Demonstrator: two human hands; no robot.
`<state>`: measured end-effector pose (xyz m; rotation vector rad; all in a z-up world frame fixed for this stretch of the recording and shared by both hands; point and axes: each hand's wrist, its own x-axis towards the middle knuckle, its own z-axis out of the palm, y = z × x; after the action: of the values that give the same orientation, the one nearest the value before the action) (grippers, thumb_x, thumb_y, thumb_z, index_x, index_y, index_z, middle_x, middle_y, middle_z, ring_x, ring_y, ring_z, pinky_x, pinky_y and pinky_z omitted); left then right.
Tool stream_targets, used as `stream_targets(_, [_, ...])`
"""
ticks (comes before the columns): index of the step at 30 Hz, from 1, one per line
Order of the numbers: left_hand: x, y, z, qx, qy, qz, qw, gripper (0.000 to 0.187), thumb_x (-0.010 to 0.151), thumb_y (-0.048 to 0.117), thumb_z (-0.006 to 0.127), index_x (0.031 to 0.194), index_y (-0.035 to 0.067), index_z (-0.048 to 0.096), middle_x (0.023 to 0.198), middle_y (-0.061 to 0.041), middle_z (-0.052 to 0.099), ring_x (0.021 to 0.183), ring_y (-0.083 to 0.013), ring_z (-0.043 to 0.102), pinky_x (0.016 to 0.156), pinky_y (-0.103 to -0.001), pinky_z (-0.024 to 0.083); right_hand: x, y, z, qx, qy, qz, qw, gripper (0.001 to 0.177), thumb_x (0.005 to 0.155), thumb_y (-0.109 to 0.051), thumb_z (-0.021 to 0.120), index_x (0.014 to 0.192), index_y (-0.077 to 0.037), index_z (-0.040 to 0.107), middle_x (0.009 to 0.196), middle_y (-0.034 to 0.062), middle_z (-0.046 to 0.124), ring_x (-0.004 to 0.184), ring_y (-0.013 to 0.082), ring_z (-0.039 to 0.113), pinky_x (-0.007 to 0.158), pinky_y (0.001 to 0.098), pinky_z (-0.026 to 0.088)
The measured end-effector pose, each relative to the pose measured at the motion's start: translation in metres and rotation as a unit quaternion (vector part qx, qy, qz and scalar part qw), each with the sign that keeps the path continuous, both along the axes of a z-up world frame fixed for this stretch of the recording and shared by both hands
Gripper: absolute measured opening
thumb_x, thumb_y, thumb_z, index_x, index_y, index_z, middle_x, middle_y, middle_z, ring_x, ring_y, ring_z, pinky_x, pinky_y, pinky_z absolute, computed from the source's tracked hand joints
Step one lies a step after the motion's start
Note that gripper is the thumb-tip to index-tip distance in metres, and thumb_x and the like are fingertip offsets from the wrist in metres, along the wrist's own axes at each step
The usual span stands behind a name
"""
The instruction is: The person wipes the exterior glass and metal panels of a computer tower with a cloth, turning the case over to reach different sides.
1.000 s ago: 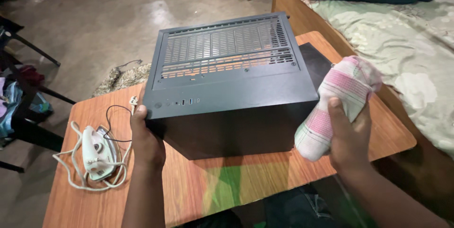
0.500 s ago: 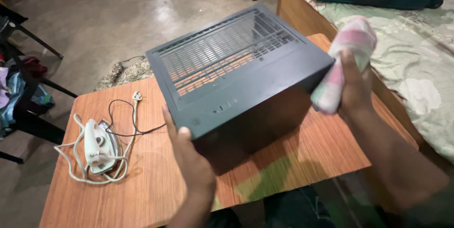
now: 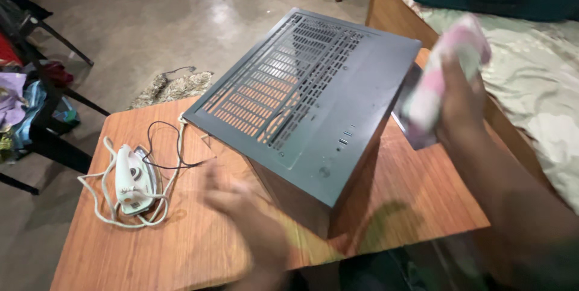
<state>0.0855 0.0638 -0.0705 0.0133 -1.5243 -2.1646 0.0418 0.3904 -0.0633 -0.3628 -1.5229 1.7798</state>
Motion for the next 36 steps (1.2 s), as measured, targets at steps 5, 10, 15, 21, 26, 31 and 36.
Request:
stream_targets(5, [-0.135, -0.093, -0.007, -0.150, -0.012, -0.041, 0.988, 0.058, 0.104, 0.041, 0.034, 0.141, -0.001, 0.049, 0.146, -0.013, 0.051, 0.138, -0.0255, 0.044, 0.109, -0.040, 0.032, 0.078, -0.080, -0.015, 0.022, -0.052, 0.039, 0.998, 0.054, 0.103, -0.030, 0.066, 0.146, -0.004, 0.047, 0.125, 0.0062, 0.061, 0.109, 0.0143, 0.063, 0.092, 0.0313, 0.055])
stream_targets(10, [-0.170, -0.093, -0.031, 0.038, -0.031, -0.265, 0.963, 0.064, 0.107, 0.050, 0.033, 0.130, -0.001, 0.062, 0.127, -0.013, 0.070, 0.118, -0.0262, 0.066, 0.106, -0.041, 0.049, 0.059, -0.111, -0.012, -0.021, -0.026, 0.061, 0.998, 0.052, 0.101, -0.026, 0.062, 0.145, -0.006, 0.044, 0.124, 0.0059, 0.061, 0.108, 0.0136, 0.064, 0.092, 0.0317, 0.056])
stream_targets(15, [-0.146, -0.085, -0.031, 0.035, -0.042, -0.204, 0.977, 0.064, 0.107, 0.049, 0.033, 0.129, -0.003, 0.064, 0.124, -0.013, 0.072, 0.116, -0.0242, 0.068, 0.104, -0.039, 0.050, 0.048, -0.102, -0.013, 0.004, -0.010, 0.064, 0.998, 0.048, 0.103, -0.024, 0.060, 0.145, -0.005, 0.045, 0.124, 0.0067, 0.059, 0.107, 0.0141, 0.062, 0.092, 0.0335, 0.056])
stream_targets(21, [-0.054, -0.044, -0.009, -0.017, -0.032, -0.072, 0.997, 0.064, 0.110, 0.044, 0.029, 0.129, -0.008, 0.063, 0.126, -0.015, 0.070, 0.117, -0.0225, 0.065, 0.107, -0.036, 0.046, 0.015, -0.046, -0.010, -0.058, -0.064, 0.183, 0.979, 0.045, 0.107, -0.037, 0.055, 0.136, -0.002, 0.054, 0.115, 0.0122, 0.063, 0.099, 0.0225, 0.065, 0.086, 0.0373, 0.055])
stream_targets(26, [0.013, -0.016, 0.012, 0.052, -0.042, -0.118, 0.991, 0.063, 0.110, 0.041, 0.027, 0.139, -0.009, 0.053, 0.136, -0.019, 0.062, 0.126, -0.0256, 0.058, 0.111, -0.040, 0.042, -0.032, -0.003, -0.007, -0.128, -0.109, 0.342, 0.924, 0.051, 0.101, -0.040, 0.051, 0.139, -0.007, 0.056, 0.123, 0.0083, 0.070, 0.109, 0.0171, 0.069, 0.092, 0.0317, 0.057])
stream_targets(31, [0.047, 0.004, 0.016, 0.125, -0.113, -0.114, 0.979, 0.059, 0.106, 0.036, 0.027, 0.150, 0.000, 0.042, 0.149, -0.017, 0.054, 0.139, -0.0273, 0.051, 0.115, -0.042, 0.037, -0.074, 0.013, -0.019, -0.138, -0.164, 0.362, 0.907, 0.046, 0.105, -0.043, 0.055, 0.135, -0.009, 0.062, 0.116, 0.0051, 0.069, 0.100, 0.0142, 0.067, 0.084, 0.0318, 0.055])
stream_targets(36, [0.029, -0.017, 0.000, 0.092, -0.067, -0.104, 0.988, 0.064, 0.109, 0.037, 0.025, 0.150, -0.008, 0.044, 0.154, -0.026, 0.052, 0.144, -0.0325, 0.048, 0.120, -0.045, 0.032, -0.062, 0.001, -0.004, -0.015, -0.244, 0.226, 0.943, 0.048, 0.096, -0.042, 0.063, 0.131, -0.009, 0.063, 0.110, 0.0069, 0.068, 0.091, 0.0171, 0.066, 0.078, 0.0347, 0.054])
